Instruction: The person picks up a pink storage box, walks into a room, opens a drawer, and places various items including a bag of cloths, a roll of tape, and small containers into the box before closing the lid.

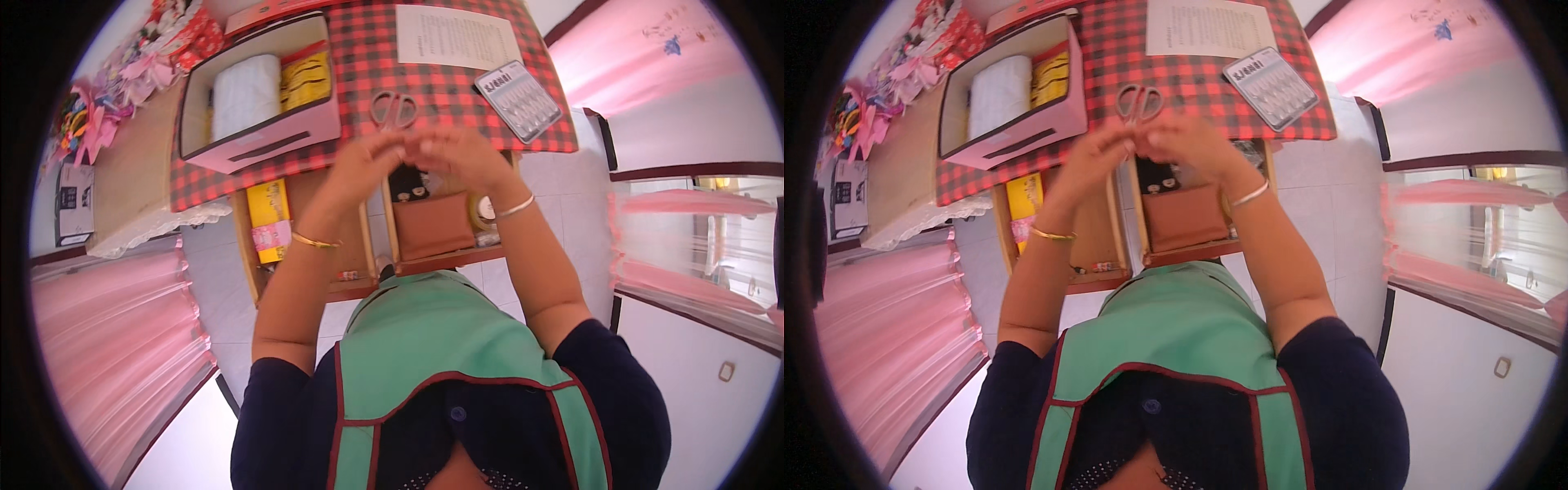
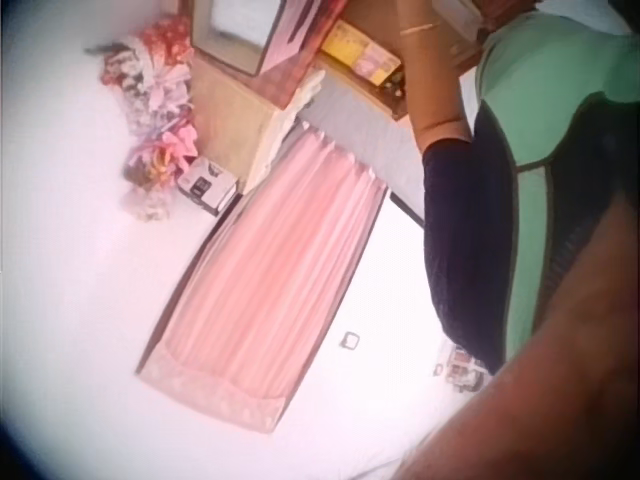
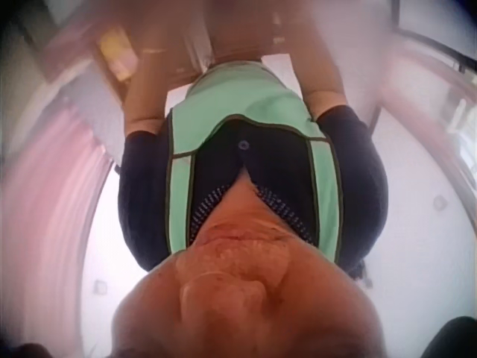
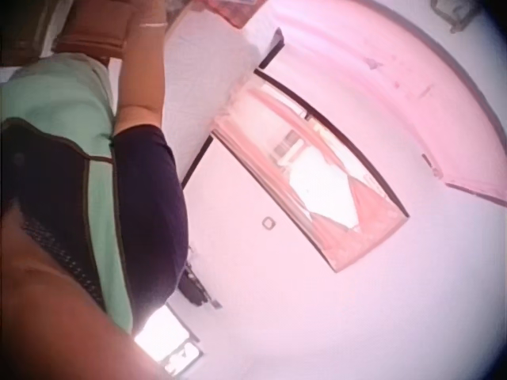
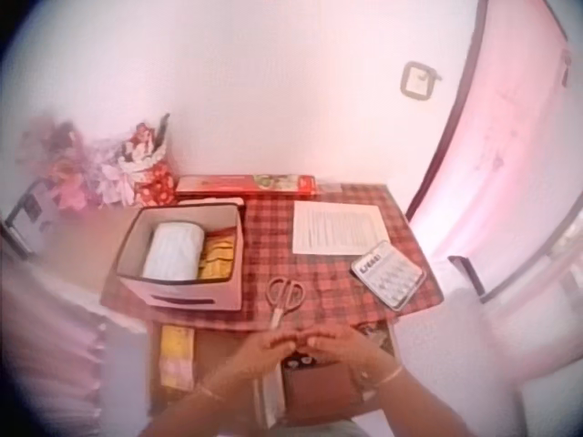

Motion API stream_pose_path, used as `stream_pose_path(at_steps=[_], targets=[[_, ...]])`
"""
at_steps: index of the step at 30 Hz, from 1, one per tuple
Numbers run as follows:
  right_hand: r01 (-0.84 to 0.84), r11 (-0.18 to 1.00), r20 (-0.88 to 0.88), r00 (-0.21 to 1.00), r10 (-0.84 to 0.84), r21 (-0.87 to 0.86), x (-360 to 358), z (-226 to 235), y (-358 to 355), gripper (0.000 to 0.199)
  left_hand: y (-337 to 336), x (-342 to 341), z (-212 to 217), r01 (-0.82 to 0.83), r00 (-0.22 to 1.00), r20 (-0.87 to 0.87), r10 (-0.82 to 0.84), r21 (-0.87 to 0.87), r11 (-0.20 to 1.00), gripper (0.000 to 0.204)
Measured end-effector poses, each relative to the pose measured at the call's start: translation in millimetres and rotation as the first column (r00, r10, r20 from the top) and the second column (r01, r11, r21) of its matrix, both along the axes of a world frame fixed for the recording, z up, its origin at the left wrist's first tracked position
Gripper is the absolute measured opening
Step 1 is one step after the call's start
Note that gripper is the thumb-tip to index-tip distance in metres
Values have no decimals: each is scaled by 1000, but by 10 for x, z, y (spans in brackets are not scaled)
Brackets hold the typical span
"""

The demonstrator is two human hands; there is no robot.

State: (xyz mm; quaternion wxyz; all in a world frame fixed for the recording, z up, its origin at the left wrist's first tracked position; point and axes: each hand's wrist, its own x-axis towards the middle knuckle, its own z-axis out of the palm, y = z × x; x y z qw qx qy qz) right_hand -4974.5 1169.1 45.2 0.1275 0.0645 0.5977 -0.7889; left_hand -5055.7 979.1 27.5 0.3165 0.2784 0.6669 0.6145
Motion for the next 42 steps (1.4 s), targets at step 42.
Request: stream_pose_path(at_steps=[42], targets=[[-2, 999, -241, 970, -9, -45, 396, 506, -436, 60, -402, 300, 726, -487, 866, 31, 499, 279, 828, 50]])
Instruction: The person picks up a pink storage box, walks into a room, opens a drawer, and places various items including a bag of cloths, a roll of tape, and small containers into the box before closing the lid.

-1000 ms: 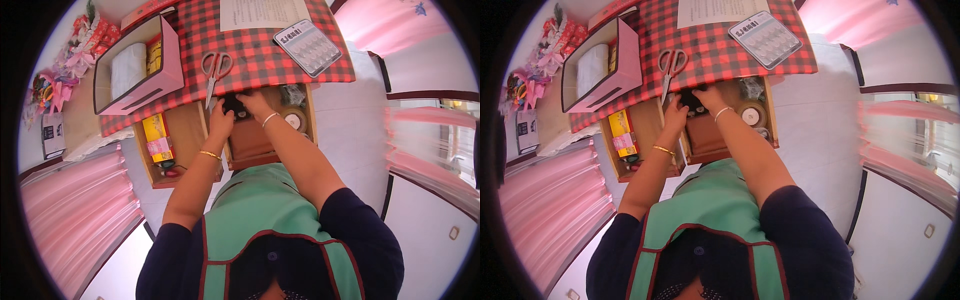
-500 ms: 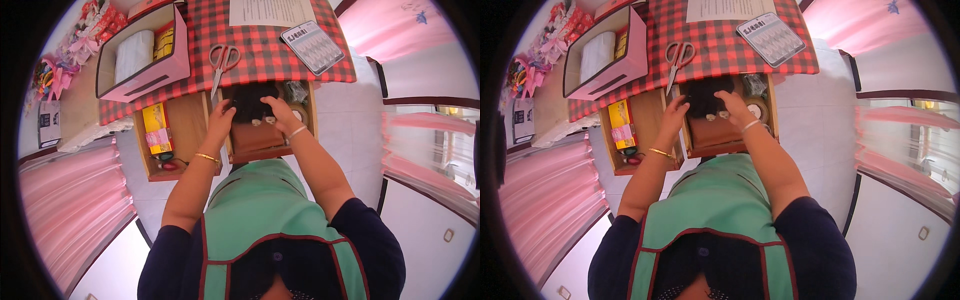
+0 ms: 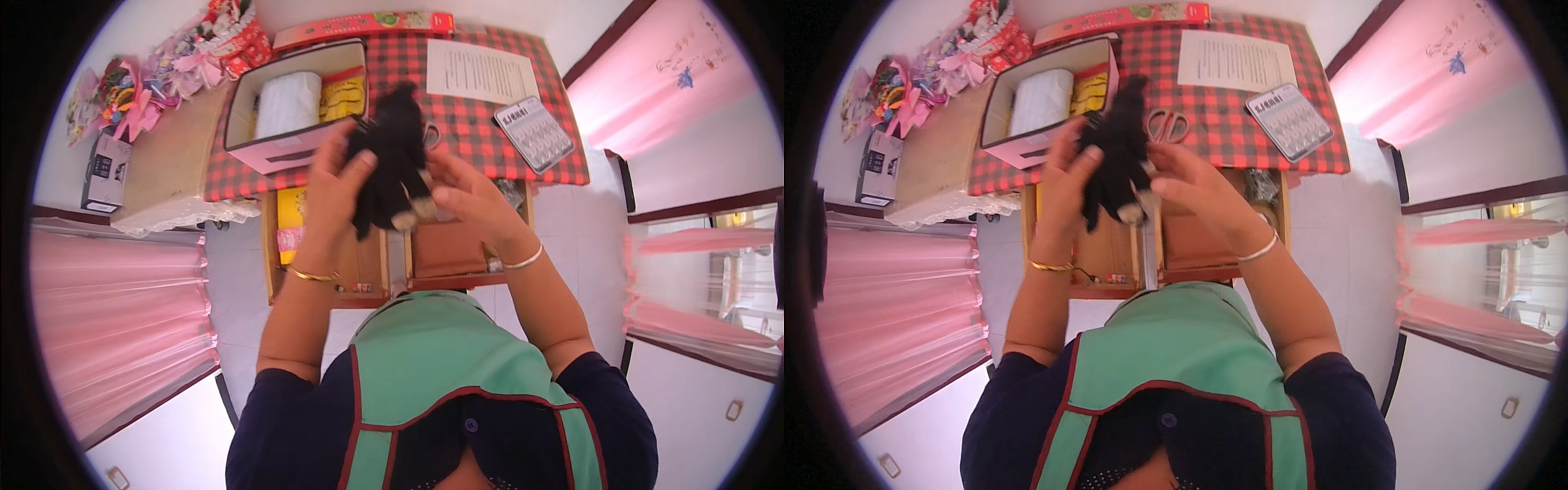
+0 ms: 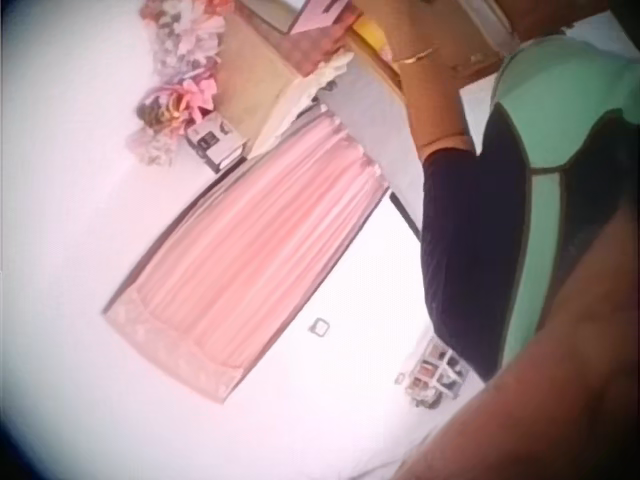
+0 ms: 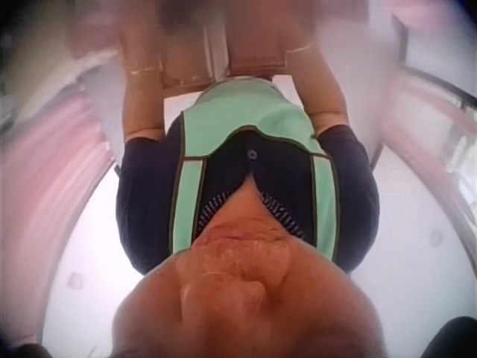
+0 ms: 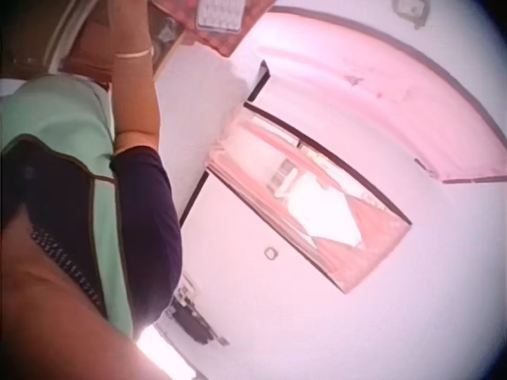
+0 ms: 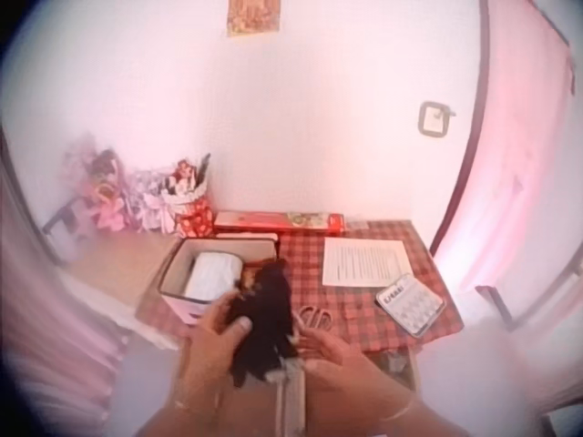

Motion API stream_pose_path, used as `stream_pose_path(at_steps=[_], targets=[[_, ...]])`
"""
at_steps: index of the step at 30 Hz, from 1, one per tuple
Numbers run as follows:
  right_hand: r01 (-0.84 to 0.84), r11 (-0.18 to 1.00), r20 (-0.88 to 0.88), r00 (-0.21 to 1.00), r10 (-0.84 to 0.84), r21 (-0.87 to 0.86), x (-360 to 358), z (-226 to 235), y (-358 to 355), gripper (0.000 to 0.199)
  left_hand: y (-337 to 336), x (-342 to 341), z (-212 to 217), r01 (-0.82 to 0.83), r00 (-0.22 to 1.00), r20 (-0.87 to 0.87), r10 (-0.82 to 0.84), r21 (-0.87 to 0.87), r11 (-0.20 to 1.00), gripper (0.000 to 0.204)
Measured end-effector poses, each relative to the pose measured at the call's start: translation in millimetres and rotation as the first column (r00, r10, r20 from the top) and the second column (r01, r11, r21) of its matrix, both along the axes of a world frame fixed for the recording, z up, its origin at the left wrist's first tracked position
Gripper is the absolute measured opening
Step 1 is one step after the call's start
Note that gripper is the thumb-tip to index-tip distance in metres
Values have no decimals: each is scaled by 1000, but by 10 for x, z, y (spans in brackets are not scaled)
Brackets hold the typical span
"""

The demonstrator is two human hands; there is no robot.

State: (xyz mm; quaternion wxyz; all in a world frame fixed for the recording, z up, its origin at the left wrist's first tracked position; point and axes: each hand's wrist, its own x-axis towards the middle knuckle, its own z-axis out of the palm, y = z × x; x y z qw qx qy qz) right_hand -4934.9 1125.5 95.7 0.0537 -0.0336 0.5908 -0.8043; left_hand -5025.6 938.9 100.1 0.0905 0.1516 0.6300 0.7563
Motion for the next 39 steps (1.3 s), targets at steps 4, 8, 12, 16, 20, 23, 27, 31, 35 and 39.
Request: stream_pose_path(at_steps=[4, 8, 12, 16, 20, 23, 27, 31, 35, 39], targets=[[72, 997, 16, 997, -72, 5, -597, 322, -239, 54, -374, -921, 419, -298, 911, -349, 222, -182, 937, 44], [101, 991, -113, 989, -91, 85, -1018, 397, -329, 44, -350, -1636, 363, -453, 840, -505, 196, -456, 766, 43], [111, 975, -75, 992, -98, 194, -901, 253, -221, 42, -161, -1877, -104, -469, 822, -570, 2, -674, 570, 35], [224, 974, 76, 971, -227, 42, -595, 53, 79, 36, 7, -2113, -458, 4, 938, -163, -307, -878, 479, 46], [308, 950, 113, 943, -312, 53, -363, -144, 571, 33, 128, -2205, -605, -61, 931, -204, -303, -905, 421, 48], [418, 902, 115, 896, -429, 108, -168, -242, 865, 32, -137, -2334, -795, -201, 950, -267, -160, -919, 339, 47], [551, 830, 154, 816, -557, 83, 204, -300, 1335, 32, -74, -2144, -328, -307, 927, -373, -27, -800, 515, 37], [551, 834, 179, 817, -548, 38, 307, -309, 1404, 29, -874, -2517, -180, -528, 827, -558, -67, -813, 244, 37], [534, 845, 192, 828, -527, 17, 264, -371, 1372, 29, -1465, -2790, -297, -541, 833, -550, -57, -832, 120, 38], [545, 836, 195, 815, -545, 60, 260, -438, 1332, 30, -1055, -2562, -355, -560, 803, -557, -212, -827, 53, 40]])
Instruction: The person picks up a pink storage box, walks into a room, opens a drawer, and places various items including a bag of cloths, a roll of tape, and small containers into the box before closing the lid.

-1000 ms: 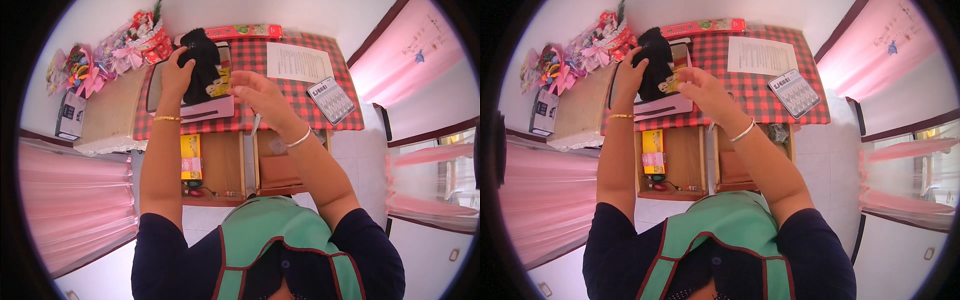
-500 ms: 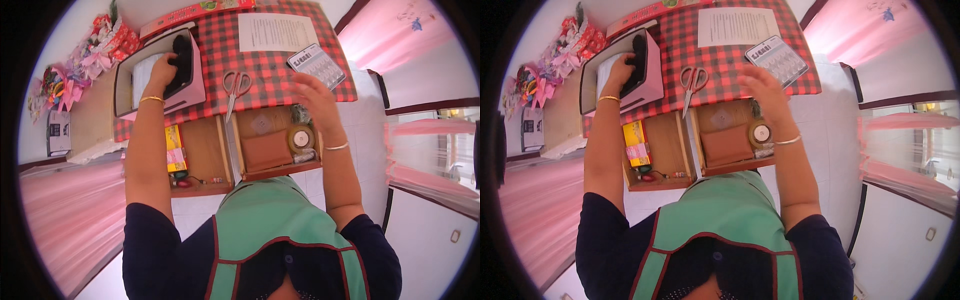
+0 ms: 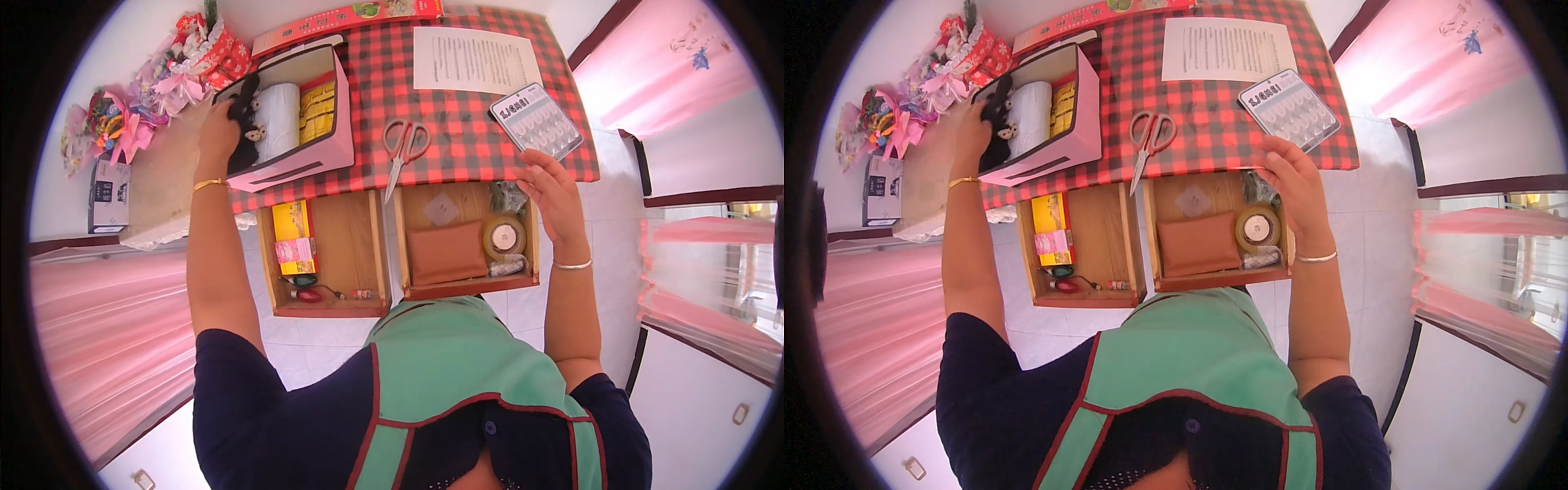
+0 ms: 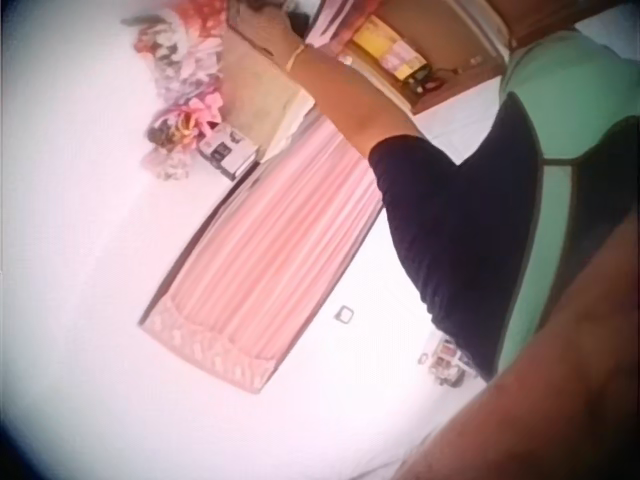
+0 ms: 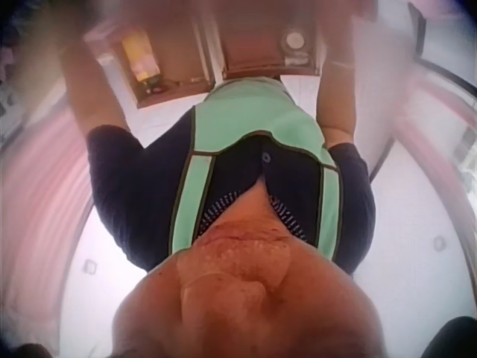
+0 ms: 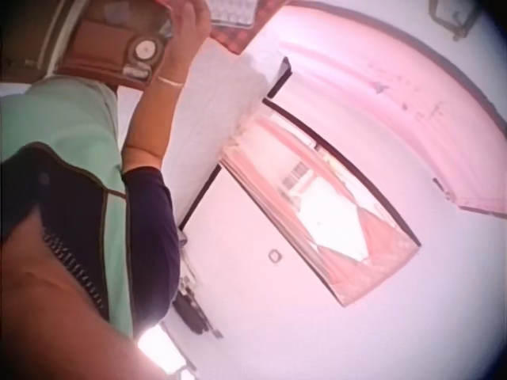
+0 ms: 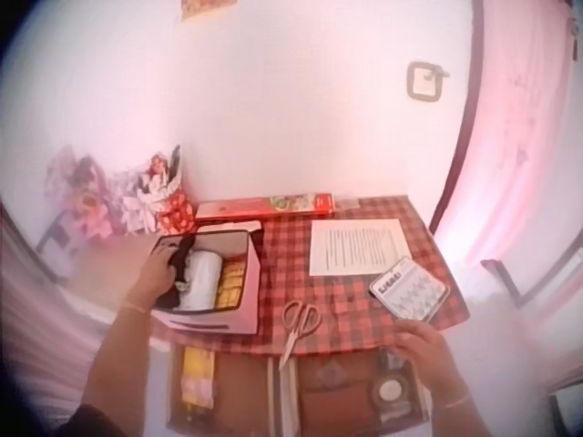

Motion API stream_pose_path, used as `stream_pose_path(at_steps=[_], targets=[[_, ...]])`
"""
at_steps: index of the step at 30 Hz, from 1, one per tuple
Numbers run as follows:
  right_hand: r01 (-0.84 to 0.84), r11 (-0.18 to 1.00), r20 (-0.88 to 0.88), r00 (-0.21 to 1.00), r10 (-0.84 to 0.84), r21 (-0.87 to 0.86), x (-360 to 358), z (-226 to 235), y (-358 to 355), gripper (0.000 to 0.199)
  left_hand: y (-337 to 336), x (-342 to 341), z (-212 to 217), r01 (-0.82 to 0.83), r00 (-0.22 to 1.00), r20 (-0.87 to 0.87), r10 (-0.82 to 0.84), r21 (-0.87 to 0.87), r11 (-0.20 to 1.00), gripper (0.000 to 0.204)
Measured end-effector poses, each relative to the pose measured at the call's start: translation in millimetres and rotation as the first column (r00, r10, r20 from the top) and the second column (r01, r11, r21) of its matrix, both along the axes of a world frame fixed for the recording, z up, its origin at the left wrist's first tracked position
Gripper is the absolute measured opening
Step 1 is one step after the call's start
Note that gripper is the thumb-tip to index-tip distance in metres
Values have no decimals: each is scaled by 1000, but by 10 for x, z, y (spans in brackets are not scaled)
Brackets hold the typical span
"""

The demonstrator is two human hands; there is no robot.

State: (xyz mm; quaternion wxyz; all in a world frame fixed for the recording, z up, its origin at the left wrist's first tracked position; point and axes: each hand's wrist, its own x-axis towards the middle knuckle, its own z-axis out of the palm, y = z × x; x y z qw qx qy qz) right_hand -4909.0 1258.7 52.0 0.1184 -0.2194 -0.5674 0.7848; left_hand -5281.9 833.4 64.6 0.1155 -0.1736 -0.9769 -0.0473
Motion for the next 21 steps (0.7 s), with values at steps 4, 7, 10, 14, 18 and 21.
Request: stream_pose_path(at_steps=[4, 7, 10, 14, 18, 21], targets=[[-42, 999, 30, 999, 42, -7, -166, -43, -224, 29, 272, 306, -49, 135, 989, -65, -133, 29, 990, 43], [-140, 990, -3, 990, 140, -6, -336, -4, -492, 31, 357, 464, 93, 144, 988, -59, -141, 50, 988, 45], [-239, 971, -52, 970, 239, -1, -587, 86, -828, 32, 247, 563, 126, 149, 987, -73, -143, 87, 985, 46], [-409, 902, -94, 901, 423, 141, -903, 417, -1252, 32, 247, 808, 198, 186, 975, -163, -148, 247, 951, 40], [-470, 855, -27, 873, 487, 218, -882, 90, -1322, 32, 775, 1646, 273, 343, 939, -190, -287, 567, 749, 30], [-430, 864, 90, 902, 422, 261, -510, -374, -1109, 32, 1410, 2423, -109, 35, 710, 329, -623, 867, 497, 26]])
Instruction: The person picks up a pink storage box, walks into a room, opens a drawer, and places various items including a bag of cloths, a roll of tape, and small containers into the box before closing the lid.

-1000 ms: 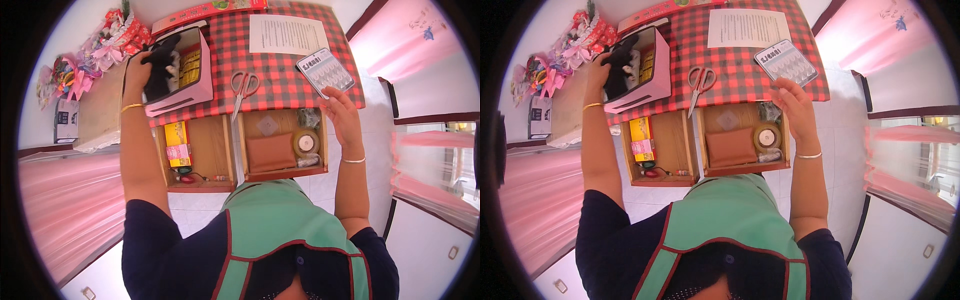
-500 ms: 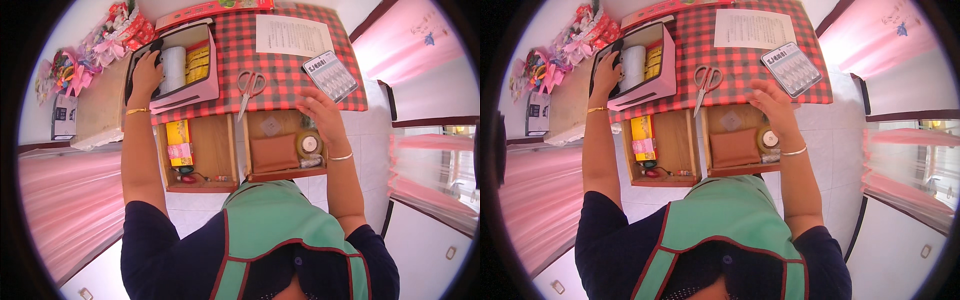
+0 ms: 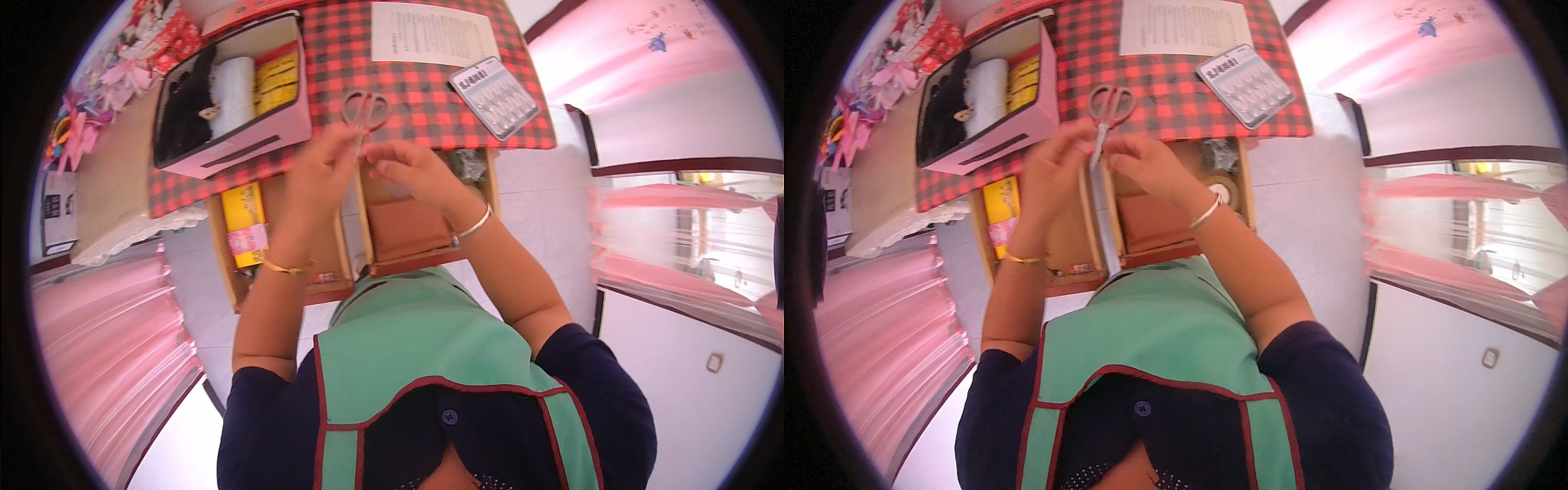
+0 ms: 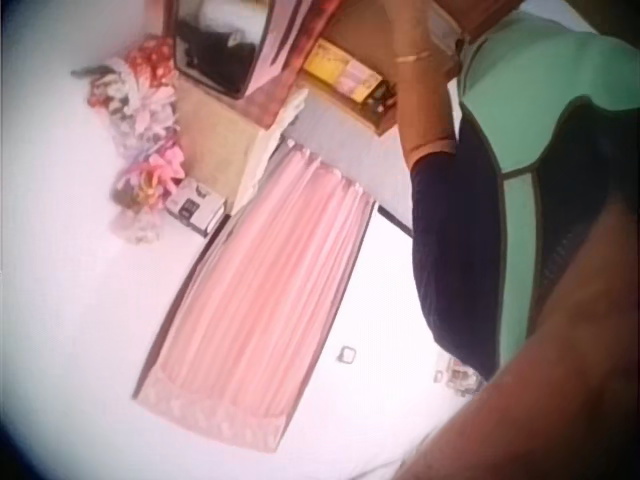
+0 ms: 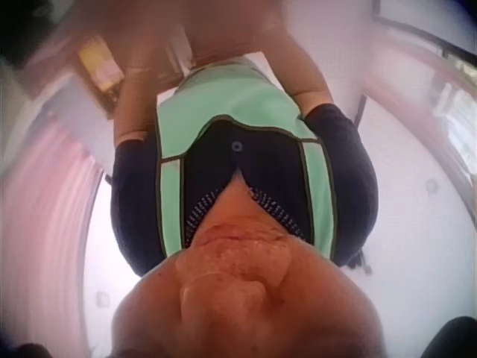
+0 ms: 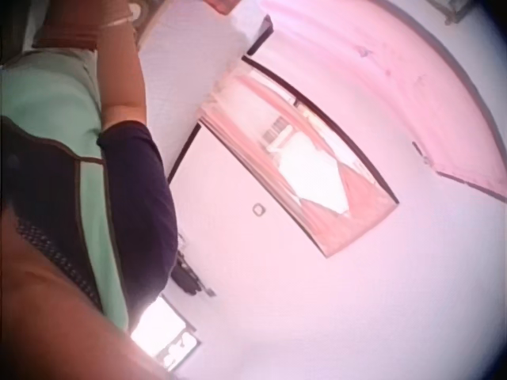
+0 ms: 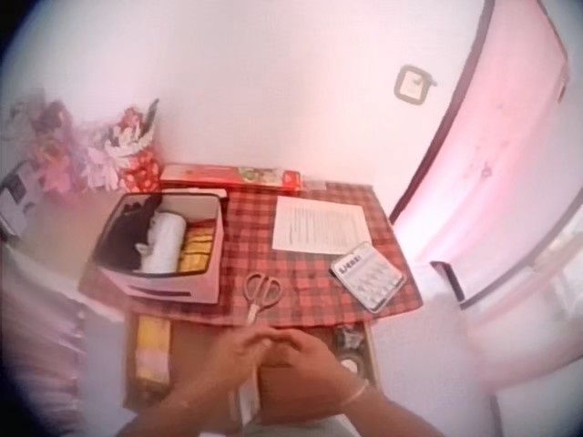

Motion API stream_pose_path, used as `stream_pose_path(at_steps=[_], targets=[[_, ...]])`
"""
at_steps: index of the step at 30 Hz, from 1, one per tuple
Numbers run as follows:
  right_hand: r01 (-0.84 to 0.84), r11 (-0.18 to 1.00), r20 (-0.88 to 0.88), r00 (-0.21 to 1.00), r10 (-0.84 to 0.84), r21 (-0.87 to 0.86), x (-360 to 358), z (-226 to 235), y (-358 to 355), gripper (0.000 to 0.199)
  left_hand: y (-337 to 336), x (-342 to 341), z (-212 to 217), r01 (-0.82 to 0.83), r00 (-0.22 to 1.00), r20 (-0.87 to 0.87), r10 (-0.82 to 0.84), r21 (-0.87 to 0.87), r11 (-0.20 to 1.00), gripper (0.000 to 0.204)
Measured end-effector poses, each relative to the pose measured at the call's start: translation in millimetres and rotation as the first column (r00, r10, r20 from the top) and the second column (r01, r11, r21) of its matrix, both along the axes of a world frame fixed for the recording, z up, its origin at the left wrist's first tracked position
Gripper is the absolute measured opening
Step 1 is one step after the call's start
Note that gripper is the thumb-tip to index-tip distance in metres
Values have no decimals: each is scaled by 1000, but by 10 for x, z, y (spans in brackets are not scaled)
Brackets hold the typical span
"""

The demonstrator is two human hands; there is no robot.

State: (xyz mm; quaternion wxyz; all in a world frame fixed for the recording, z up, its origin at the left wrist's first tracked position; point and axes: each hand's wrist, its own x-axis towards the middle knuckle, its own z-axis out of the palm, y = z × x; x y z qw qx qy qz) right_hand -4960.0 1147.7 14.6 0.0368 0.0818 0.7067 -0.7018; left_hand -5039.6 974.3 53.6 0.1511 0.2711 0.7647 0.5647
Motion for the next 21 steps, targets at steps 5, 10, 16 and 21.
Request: stream_pose_path(at_steps=[5, 10, 16, 21], targets=[[272, 935, 171, 934, -313, 226, 800, -718, 769, 37, 934, 672, -1462, 180, 873, 455, -176, 35, 983, 34], [450, 761, 5, 859, -512, 468, 944, -1308, 1274, 44, 1731, 591, -2044, 9, 826, 551, 117, -221, 975, 48], [264, 684, 135, 872, -470, 680, 513, -1378, 1189, 65, 2133, 456, -2188, -144, 685, 713, 148, -67, 987, 45], [121, 748, 101, 965, -244, 653, 437, -1498, 1389, 58, 1997, 265, -2128, -86, 262, 963, 60, -38, 996, 44]])
